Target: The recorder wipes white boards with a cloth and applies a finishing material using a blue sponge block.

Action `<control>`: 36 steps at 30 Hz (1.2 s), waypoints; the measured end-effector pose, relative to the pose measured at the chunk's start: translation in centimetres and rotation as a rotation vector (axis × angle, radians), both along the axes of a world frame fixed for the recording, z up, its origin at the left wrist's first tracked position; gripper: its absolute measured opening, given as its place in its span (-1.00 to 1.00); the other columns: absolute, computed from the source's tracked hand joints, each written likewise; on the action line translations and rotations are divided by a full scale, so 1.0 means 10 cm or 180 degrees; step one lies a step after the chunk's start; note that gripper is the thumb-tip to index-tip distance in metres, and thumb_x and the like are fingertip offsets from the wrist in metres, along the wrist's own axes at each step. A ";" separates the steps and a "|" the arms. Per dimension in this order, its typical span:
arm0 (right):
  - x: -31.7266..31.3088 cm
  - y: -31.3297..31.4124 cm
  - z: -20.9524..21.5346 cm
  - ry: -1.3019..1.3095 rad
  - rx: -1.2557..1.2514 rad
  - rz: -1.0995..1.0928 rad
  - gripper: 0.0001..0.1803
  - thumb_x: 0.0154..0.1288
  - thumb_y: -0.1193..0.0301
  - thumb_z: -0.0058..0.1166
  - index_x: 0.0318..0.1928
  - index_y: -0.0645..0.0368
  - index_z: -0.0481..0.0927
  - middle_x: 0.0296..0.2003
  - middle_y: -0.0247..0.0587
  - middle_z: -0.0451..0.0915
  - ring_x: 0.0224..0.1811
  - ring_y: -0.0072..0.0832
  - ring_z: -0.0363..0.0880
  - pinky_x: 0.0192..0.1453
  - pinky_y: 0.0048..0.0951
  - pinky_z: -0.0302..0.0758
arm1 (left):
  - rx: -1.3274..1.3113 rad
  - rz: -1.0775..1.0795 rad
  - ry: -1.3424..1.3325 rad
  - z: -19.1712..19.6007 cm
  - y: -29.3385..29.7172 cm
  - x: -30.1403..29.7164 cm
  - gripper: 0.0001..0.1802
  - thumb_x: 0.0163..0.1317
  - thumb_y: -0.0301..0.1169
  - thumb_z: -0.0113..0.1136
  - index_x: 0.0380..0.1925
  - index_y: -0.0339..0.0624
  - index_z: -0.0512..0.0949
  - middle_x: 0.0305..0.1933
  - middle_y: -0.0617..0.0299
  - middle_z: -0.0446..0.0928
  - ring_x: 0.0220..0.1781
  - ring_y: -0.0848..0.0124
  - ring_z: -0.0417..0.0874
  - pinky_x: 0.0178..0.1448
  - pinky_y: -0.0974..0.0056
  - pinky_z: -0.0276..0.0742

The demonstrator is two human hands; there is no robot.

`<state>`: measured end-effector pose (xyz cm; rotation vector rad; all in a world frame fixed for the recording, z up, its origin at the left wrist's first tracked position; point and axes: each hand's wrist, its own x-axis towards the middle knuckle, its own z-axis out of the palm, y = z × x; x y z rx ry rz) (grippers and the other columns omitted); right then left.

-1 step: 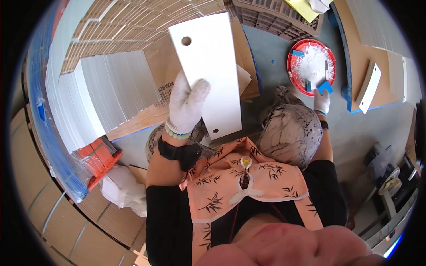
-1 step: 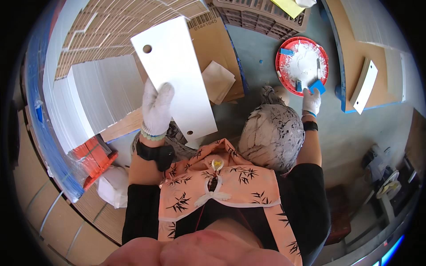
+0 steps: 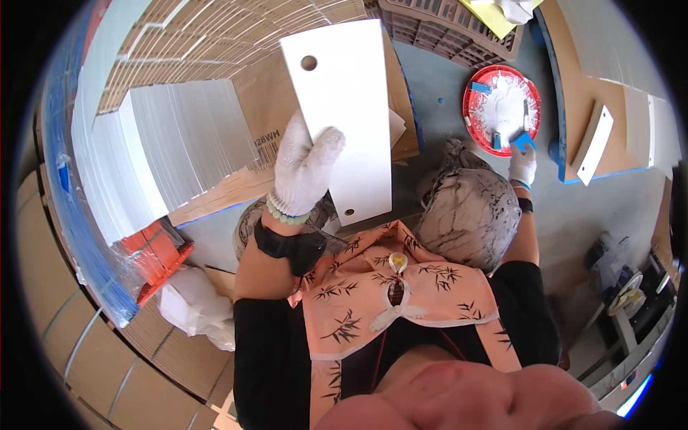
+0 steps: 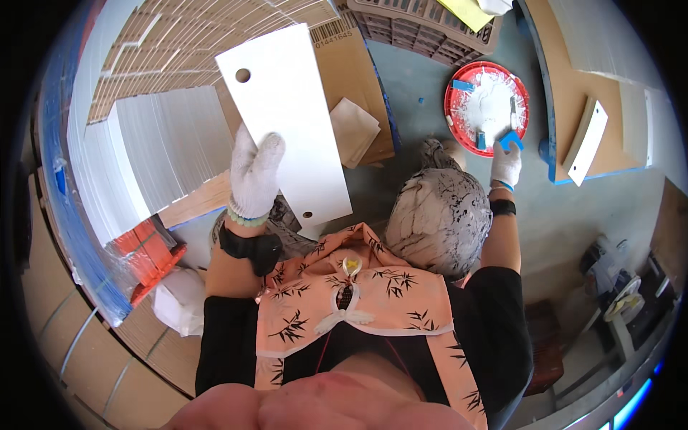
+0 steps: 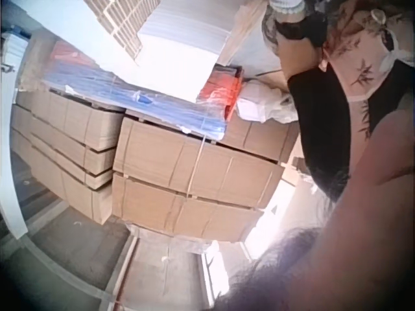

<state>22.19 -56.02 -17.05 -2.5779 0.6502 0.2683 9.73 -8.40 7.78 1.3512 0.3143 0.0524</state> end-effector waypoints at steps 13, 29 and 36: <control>-0.17 2.74 2.86 -0.0022 0.4005 0.2520 -0.39 0.34 0.54 0.16 0.37 0.28 0.32 0.03 -0.13 0.61 0.01 -0.47 0.59 0.12 -0.40 0.55 | -0.0482 -0.0504 -0.1056 -0.10 -0.08 -0.11 -0.60 0.45 -0.41 0.06 0.22 -0.36 0.39 0.04 0.14 0.59 0.03 0.43 0.60 0.12 0.27 0.55; -0.38 3.00 2.76 -0.0014 0.3996 0.2372 -0.57 0.33 0.54 0.18 0.20 0.29 0.46 -0.02 -0.24 0.65 -0.01 -0.57 0.60 0.08 -0.45 0.58 | 0.0773 -0.0828 -0.1152 -0.33 -0.05 -0.23 -0.50 0.37 -0.42 0.17 0.27 -0.28 0.37 0.08 0.00 0.57 0.11 0.16 0.64 0.21 0.16 0.52; -0.33 3.14 2.73 -0.0198 0.3468 0.2406 -0.53 0.30 0.53 0.19 0.21 0.31 0.45 0.02 -0.22 0.63 0.02 -0.57 0.59 0.11 -0.45 0.56 | 0.1164 -0.0933 -0.1244 -0.24 0.02 -0.16 -0.47 0.36 -0.47 0.15 0.31 -0.29 0.34 0.16 0.02 0.55 0.18 0.24 0.60 0.24 0.20 0.50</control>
